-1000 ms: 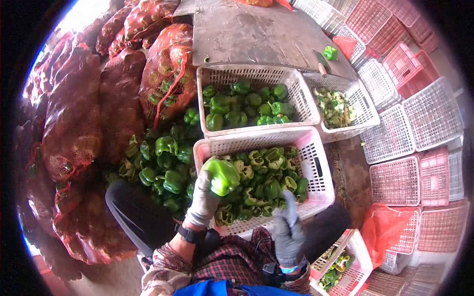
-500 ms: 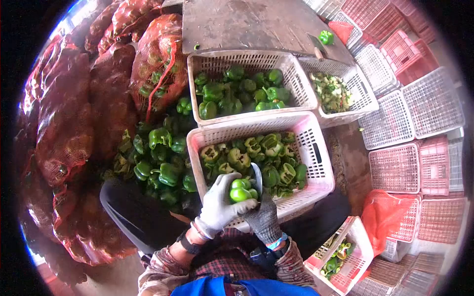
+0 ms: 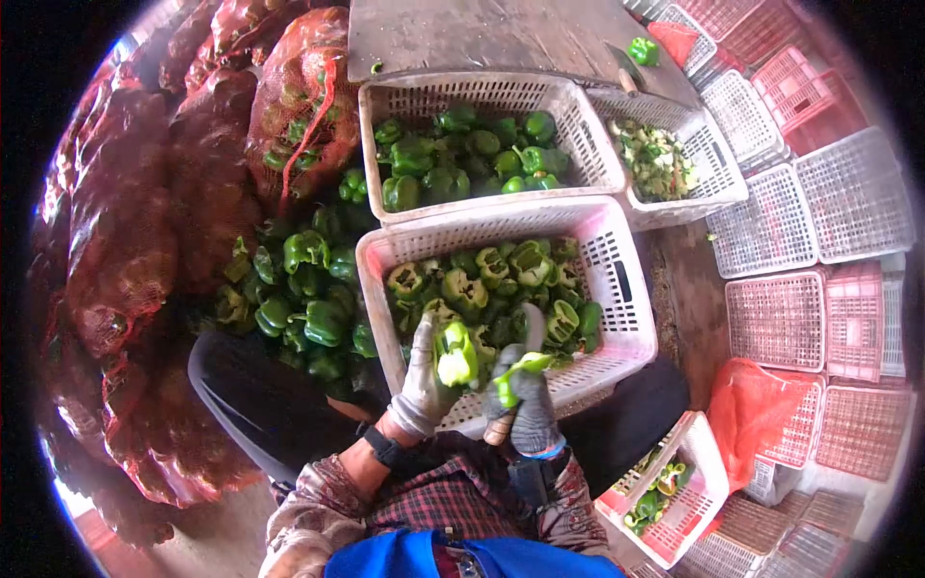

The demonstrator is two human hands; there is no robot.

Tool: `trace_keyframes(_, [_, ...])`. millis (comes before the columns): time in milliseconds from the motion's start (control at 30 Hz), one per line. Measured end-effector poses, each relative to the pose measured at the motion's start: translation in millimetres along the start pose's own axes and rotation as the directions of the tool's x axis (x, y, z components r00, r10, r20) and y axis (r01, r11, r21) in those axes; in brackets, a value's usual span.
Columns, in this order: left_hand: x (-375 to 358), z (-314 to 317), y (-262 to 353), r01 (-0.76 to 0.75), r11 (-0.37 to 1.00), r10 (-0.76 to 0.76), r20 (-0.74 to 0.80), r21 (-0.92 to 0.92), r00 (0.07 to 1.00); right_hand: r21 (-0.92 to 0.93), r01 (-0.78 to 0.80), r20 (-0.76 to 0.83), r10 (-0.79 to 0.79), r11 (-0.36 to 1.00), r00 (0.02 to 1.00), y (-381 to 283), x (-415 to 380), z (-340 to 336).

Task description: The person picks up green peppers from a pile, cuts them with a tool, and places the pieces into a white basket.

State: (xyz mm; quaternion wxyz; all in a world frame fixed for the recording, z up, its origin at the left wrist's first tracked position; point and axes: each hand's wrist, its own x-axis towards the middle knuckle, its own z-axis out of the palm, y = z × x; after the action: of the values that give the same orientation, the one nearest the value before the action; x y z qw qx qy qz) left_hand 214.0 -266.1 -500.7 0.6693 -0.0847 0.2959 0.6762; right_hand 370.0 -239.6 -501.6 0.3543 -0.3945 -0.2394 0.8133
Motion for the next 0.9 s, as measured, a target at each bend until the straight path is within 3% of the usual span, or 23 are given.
trace_keyframes(33, [15, -22, -2, 0.005, 1.000, -0.004, 0.071, -0.017, 0.997, 0.079, 0.064, -0.031, -0.061, 0.995, 0.998, 8, 6, -11])
trace_keyframes(67, [16, -22, 13, 0.087, 0.994, -0.078, 0.127, -0.071, 0.989, 0.009, 0.157, -0.007, -0.157, 0.988, 0.988, -6, 4, -10])
trace_keyframes(100, [17, -16, 15, 0.025, 0.998, -0.021, 0.063, -0.060, 0.998, -0.439, 0.194, -0.107, -0.265, 0.877, 0.958, -14, 9, -17])
trace_keyframes(133, [16, -8, 16, -0.032, 0.998, 0.032, -0.001, -0.046, 0.999, -0.672, 0.152, -0.109, -0.299, 0.725, 0.948, -19, 11, -18])
trace_keyframes(167, [17, -11, 14, -0.050, 0.999, 0.050, 0.006, -0.007, 0.999, -0.920, 0.116, -0.047, -0.398, 0.376, 0.916, -37, 5, 2])
trace_keyframes(200, [19, -18, 12, -0.069, 0.997, 0.068, 0.017, 0.032, 0.998, -0.999, 0.036, 0.051, -0.462, -0.040, 0.885, -54, -2, 21])
trace_keyframes(233, [23, -22, 11, -0.093, 0.993, 0.091, 0.027, 0.069, 0.995, -0.978, 0.197, 0.199, -0.576, -0.067, 0.793, -52, 0, 21])
trace_keyframes(333, [26, -34, 0, -0.106, 0.978, 0.111, -0.019, 0.180, 0.994, -0.858, 0.505, 0.437, -0.378, 0.099, 0.816, -46, -10, 35])
trace_keyframes(367, [27, -33, 0, -0.108, 0.972, 0.110, 0.003, 0.210, 0.994, -0.864, 0.504, 0.482, -0.293, -0.004, 0.825, -45, -13, 46])
trace_keyframes(400, [25, -31, -2, -0.136, 0.953, 0.138, 0.010, 0.271, 0.990, -0.831, 0.518, 0.555, -0.232, -0.204, 0.799, -41, -9, 53])
trace_keyframes(467, [8, -19, -3, -0.194, 0.903, 0.201, 0.023, 0.383, 0.979, -0.830, 0.452, 0.521, -0.163, -0.328, 0.838, -27, 2, 49])
trace_keyframes(500, [5, -21, -7, -0.256, 0.891, 0.260, 0.041, 0.375, 0.965, -0.880, 0.437, 0.473, -0.249, -0.188, 0.845, -18, 7, 42])
trace_keyframes(567, [2, -16, 5, -0.143, 0.893, 0.120, 0.081, 0.426, 0.989, -0.905, 0.408, 0.338, -0.382, 0.117, 0.860, -1, 11, 31])
trace_keyframes(600, [0, -12, 10, -0.084, 0.887, 0.043, 0.100, 0.454, 0.994, -0.907, 0.412, 0.342, -0.412, 0.091, 0.845, 6, 12, 31])
trace_keyframes(633, [-5, -3, 0, -0.211, 0.823, 0.190, 0.094, 0.528, 0.977, -0.910, 0.409, 0.342, -0.441, 0.066, 0.830, 13, 12, 35])
trace_keyframes(667, [-1, -3, -5, -0.231, 0.809, 0.223, 0.081, 0.540, 0.971, -0.916, 0.400, 0.336, -0.468, 0.041, 0.817, 17, 9, 38])
trace_keyframes(700, [2, -4, -7, -0.220, 0.814, 0.215, 0.072, 0.538, 0.974, -0.913, 0.378, 0.268, -0.475, 0.152, 0.838, 17, 6, 39])
trace_keyframes(800, [0, -5, -5, -0.266, 0.813, 0.206, 0.171, 0.518, 0.963, -0.948, 0.277, 0.211, -0.337, 0.160, 0.917, 18, 7, 31])
trace_keyframes(833, [-1, -5, -3, -0.293, 0.810, 0.203, 0.226, 0.508, 0.953, -0.847, 0.448, 0.275, -0.486, 0.286, 0.829, 14, 8, 44])
trace_keyframes(900, [13, -26, -9, -0.166, 0.832, 0.054, 0.220, 0.529, 0.974, -0.794, 0.063, -0.001, -0.105, 0.605, 0.994, 7, 7, 31])
